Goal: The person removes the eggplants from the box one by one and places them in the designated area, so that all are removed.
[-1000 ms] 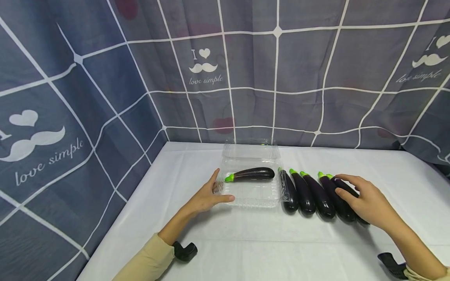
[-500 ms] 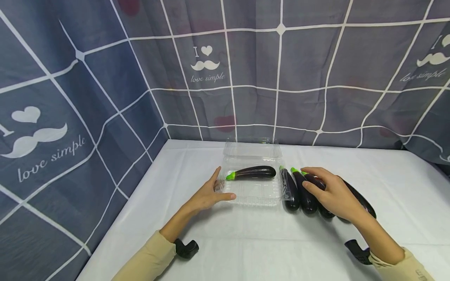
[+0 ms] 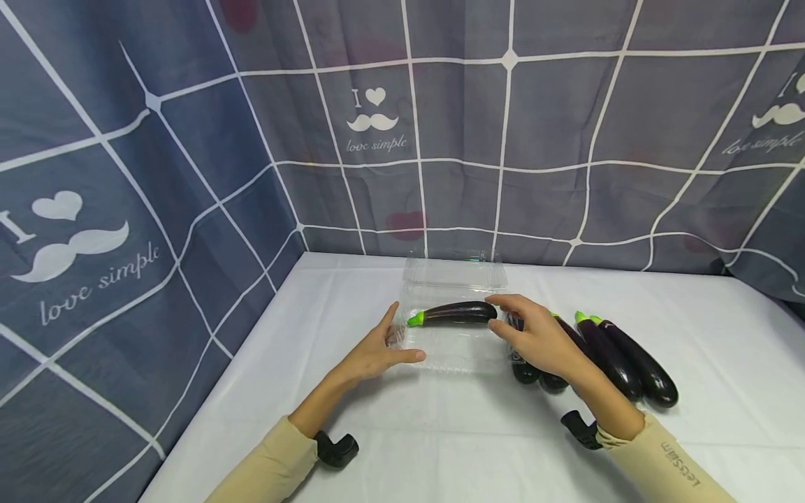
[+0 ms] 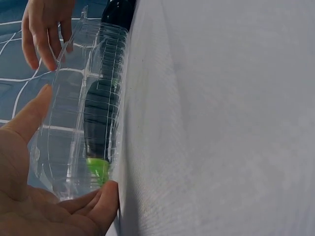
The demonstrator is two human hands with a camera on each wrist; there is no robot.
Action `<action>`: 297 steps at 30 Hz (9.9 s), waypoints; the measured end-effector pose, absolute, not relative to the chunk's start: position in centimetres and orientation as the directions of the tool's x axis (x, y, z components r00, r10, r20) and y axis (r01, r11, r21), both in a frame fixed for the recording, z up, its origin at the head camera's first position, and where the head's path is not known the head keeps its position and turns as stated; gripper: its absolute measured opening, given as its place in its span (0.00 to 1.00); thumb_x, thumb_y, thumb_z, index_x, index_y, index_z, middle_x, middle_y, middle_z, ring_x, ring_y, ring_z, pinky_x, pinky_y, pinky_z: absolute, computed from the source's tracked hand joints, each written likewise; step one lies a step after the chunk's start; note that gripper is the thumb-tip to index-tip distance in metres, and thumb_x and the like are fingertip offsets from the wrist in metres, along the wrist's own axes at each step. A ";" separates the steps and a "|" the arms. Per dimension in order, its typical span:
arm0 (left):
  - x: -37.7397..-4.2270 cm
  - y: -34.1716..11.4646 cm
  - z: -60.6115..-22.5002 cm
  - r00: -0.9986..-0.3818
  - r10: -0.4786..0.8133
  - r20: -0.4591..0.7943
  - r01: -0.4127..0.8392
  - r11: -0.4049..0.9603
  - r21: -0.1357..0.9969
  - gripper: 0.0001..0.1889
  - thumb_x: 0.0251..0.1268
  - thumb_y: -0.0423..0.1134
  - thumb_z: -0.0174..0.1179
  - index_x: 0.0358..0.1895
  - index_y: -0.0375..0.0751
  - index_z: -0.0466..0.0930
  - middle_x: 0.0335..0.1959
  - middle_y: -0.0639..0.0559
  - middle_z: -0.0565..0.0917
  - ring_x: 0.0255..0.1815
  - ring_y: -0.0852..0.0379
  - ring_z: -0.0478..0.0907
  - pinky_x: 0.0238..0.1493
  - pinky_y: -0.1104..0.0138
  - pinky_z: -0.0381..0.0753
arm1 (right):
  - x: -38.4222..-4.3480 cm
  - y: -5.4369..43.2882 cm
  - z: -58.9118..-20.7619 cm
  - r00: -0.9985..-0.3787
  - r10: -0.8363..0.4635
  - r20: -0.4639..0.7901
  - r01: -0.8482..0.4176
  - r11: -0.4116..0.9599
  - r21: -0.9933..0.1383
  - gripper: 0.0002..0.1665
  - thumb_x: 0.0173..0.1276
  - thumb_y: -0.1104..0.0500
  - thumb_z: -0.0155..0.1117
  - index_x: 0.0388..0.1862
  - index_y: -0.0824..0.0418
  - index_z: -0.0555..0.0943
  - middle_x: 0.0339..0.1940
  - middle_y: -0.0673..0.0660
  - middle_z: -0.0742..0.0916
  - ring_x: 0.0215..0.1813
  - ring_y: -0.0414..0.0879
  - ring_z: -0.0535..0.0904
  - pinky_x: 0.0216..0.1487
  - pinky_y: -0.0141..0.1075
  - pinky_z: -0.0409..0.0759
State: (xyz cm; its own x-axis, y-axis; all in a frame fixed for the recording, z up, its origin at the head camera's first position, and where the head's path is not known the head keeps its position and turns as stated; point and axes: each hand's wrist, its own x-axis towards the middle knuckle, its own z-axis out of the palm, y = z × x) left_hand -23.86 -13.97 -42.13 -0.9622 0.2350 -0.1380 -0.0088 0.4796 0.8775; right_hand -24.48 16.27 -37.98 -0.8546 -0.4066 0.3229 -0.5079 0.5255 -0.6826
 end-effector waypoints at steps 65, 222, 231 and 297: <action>-23.9 -13.9 -42.4 -0.960 0.230 -0.161 -0.049 0.428 0.903 0.60 0.53 0.52 0.75 0.81 0.56 0.37 0.75 0.35 0.57 0.76 0.42 0.54 0.66 0.45 0.63 | -28.6 12.2 -41.5 -0.823 -0.454 0.341 -0.561 0.559 -0.611 0.24 0.60 0.63 0.71 0.56 0.68 0.82 0.49 0.64 0.87 0.54 0.59 0.81 0.54 0.55 0.76; -24.1 -14.2 -42.0 -0.957 0.255 -0.142 -0.010 0.459 0.889 0.63 0.51 0.54 0.75 0.81 0.52 0.36 0.77 0.36 0.51 0.78 0.45 0.49 0.70 0.46 0.56 | -21.3 39.1 -40.1 -0.996 -0.078 -0.045 -0.041 0.842 -0.537 0.41 0.66 0.61 0.66 0.71 0.76 0.60 0.53 0.87 0.71 0.47 0.68 0.79 0.37 0.51 0.77; -24.0 -14.2 -41.9 -0.958 0.246 -0.146 -0.017 0.460 0.888 0.62 0.51 0.54 0.75 0.81 0.53 0.37 0.77 0.36 0.52 0.78 0.46 0.49 0.71 0.46 0.55 | -21.5 38.8 -40.7 -0.993 -0.094 -0.072 -0.038 0.829 -0.558 0.39 0.69 0.60 0.64 0.71 0.77 0.59 0.59 0.89 0.65 0.54 0.81 0.70 0.42 0.59 0.77; -24.2 -14.3 -42.2 -0.959 0.244 -0.143 -0.013 0.466 0.885 0.62 0.51 0.54 0.75 0.81 0.54 0.38 0.77 0.35 0.53 0.77 0.45 0.51 0.70 0.45 0.57 | -20.3 39.6 -42.9 -0.993 -0.122 0.009 -0.101 0.777 -0.621 0.30 0.74 0.55 0.61 0.65 0.75 0.68 0.49 0.71 0.82 0.36 0.26 0.75 0.31 0.32 0.75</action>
State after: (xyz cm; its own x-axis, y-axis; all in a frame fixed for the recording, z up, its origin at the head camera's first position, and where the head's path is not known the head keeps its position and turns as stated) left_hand -24.18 -14.30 -42.21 -0.9592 0.2441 -0.1426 -0.0130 0.4659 0.8847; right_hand -20.25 39.63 -42.94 -0.9925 -0.1217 0.0086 -0.1007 0.7773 -0.6210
